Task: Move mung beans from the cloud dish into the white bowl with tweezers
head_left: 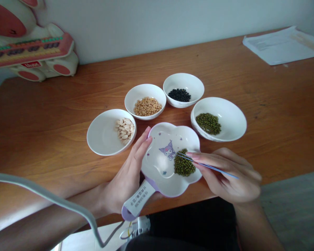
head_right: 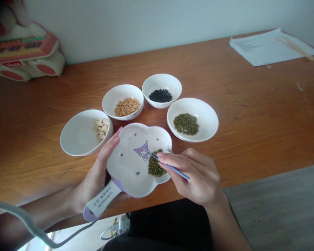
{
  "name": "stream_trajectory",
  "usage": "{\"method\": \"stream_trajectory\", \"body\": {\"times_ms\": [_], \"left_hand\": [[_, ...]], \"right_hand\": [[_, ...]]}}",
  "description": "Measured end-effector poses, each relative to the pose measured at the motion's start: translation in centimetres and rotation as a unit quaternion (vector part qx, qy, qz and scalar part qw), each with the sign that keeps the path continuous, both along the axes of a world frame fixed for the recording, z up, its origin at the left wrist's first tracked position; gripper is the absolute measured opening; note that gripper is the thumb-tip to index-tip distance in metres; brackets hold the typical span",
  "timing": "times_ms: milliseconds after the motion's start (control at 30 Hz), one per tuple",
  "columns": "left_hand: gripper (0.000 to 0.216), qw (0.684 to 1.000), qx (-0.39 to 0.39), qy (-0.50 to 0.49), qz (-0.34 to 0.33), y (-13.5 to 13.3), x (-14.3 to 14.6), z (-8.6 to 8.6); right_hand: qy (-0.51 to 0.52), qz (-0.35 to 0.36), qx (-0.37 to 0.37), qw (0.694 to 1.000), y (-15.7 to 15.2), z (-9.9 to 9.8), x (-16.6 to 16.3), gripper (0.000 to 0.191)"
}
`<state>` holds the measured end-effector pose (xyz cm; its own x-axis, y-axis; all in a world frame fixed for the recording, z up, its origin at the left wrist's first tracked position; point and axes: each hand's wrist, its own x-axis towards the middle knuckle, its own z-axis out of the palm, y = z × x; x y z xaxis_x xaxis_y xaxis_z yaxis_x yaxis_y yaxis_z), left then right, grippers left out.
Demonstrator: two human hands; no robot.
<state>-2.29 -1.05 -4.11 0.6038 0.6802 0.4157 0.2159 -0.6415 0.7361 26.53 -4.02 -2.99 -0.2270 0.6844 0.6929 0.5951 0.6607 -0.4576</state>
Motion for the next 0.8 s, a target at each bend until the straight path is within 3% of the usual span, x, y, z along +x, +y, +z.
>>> {"method": "stream_trajectory", "body": {"times_ms": [800], "left_hand": [[0.130,1.000,-0.012,0.016,0.001,-0.13,0.04,0.33]], "right_hand": [[0.002,-0.029,0.019,0.999,-0.24,-0.35,0.17,0.051]]}}
